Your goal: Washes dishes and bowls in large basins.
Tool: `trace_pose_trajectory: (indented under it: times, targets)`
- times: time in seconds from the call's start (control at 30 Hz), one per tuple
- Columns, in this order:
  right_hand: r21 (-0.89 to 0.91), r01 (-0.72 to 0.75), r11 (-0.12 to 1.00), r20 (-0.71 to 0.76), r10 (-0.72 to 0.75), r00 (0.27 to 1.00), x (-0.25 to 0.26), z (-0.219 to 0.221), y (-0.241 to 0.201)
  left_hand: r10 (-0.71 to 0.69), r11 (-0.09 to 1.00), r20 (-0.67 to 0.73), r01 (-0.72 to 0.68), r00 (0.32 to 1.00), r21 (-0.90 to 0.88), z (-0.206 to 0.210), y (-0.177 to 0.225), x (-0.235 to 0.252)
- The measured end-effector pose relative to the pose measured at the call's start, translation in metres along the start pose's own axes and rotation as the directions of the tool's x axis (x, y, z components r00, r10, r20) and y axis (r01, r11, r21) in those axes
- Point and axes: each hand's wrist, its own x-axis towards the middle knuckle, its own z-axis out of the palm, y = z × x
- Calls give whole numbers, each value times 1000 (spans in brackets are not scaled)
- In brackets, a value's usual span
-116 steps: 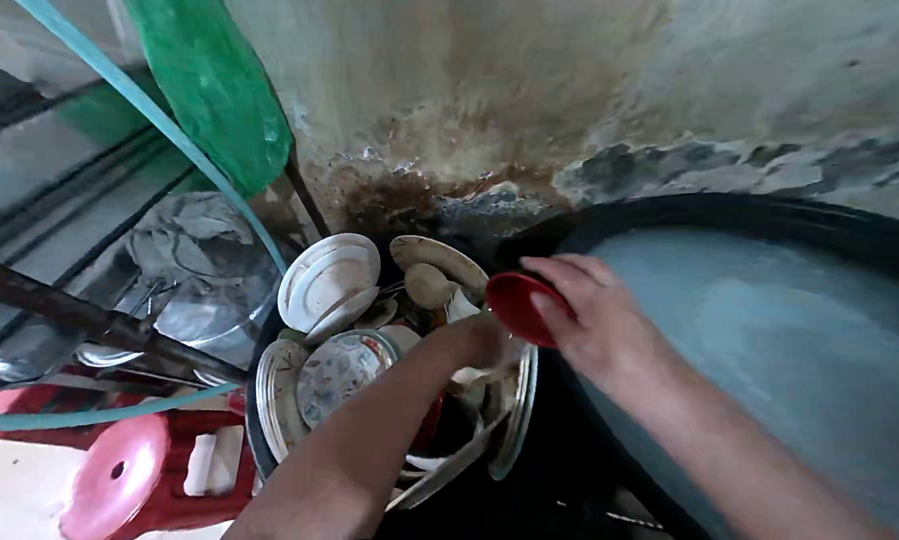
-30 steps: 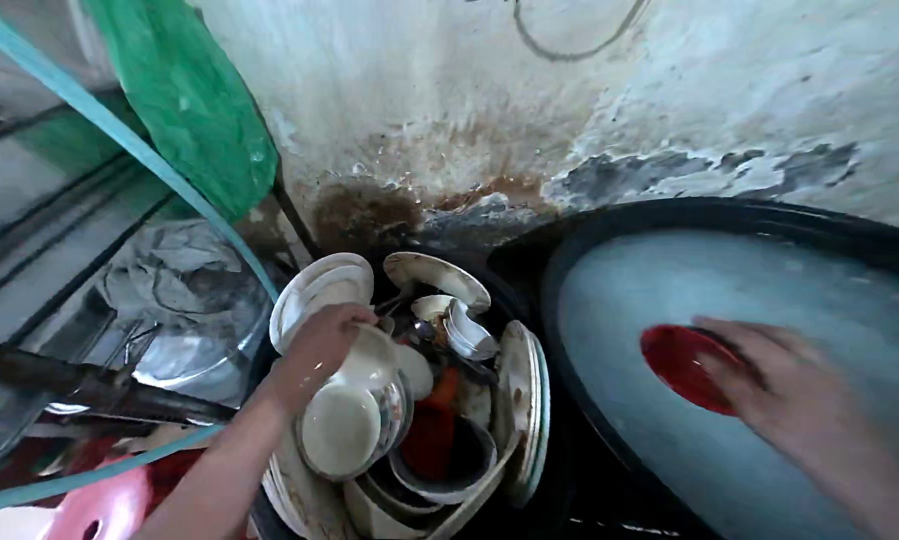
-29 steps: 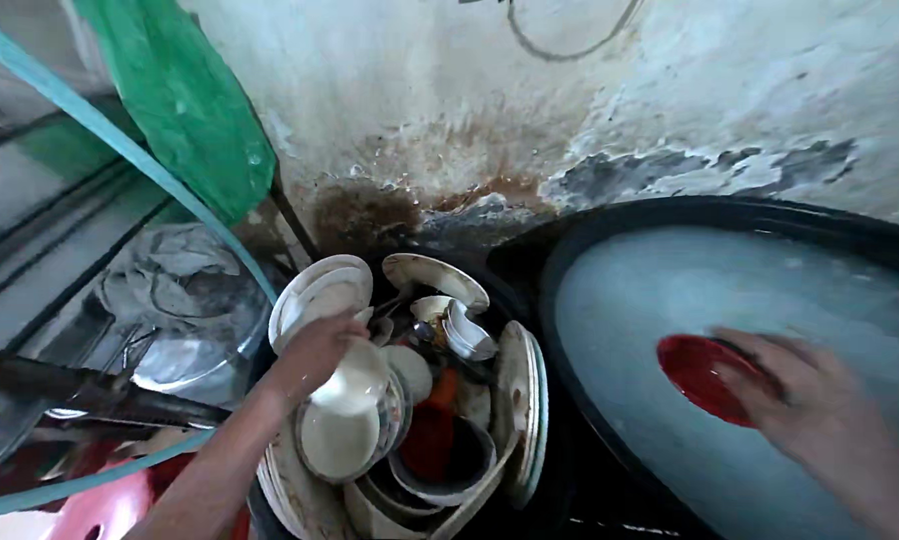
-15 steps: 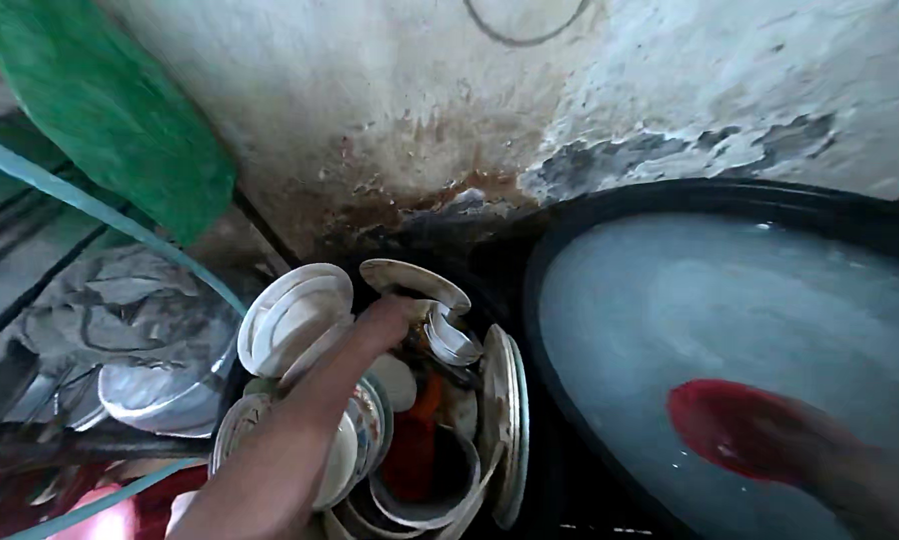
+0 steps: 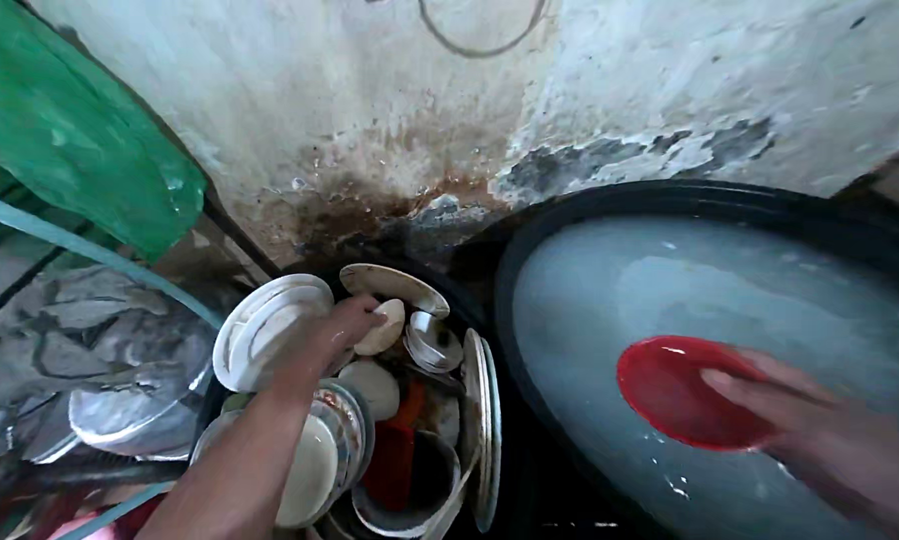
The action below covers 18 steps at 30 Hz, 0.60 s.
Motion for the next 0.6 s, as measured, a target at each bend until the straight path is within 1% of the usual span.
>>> trace_pose_trajectory:
  times: [0.03,0.1,0.17,0.23,0.27,0.3,0.33,0.37,0.4,0.43,0.47,0.5,0.53,0.57,0.6]
  targets:
    - [23,1,1000,3,-1,1000,0,13,-10,-3,1000,9,3,1000,-19,1,7,-16]
    - [25,20,999,25,-20,999,3,41,-30,-31,998,26,29,999,62,11,23,-40]
    - [-32,84,996,79,-81,994,5,75,-52,-60,988,57,51,997,144,29,33,-52]
    - [-135,196,971,157,-175,972,5,111,-74,-44,984,103,25,994,177,46,33,-51]
    - [-218,280,935,196,-240,951,6,129,-81,-38,980,125,13,991,198,51,35,-53]
    - [-310,378,872,242,-312,919,7,147,-88,-26,975,146,-8,989,223,52,40,-57]
    - [-395,506,767,286,-421,861,9,164,-90,0,969,158,-39,987,243,51,44,-62]
    - [-462,625,629,330,-533,779,12,179,-90,44,971,162,-80,986,224,49,44,-66]
    - [-508,706,493,374,-612,697,14,190,-88,104,976,159,-132,982,176,46,39,-67]
    - [-531,762,371,407,-676,614,17,197,-87,122,984,154,-139,981,108,40,33,-67]
    - [-539,789,296,427,-712,558,19,200,-86,108,993,157,-113,982,19,31,27,-70]
    - [-543,801,254,428,-737,523,23,198,-86,91,993,145,-78,985,-88,22,18,-73]
    - [-550,799,242,413,-753,512,26,191,-86,75,976,123,-48,990,-214,14,5,-75]
    - [-570,781,254,391,-752,530,31,181,-85,70,949,92,-38,993,-314,6,-7,-79]
    - [-601,749,278,361,-742,565,37,166,-84,80,931,30,-64,996,-359,0,-19,-87]
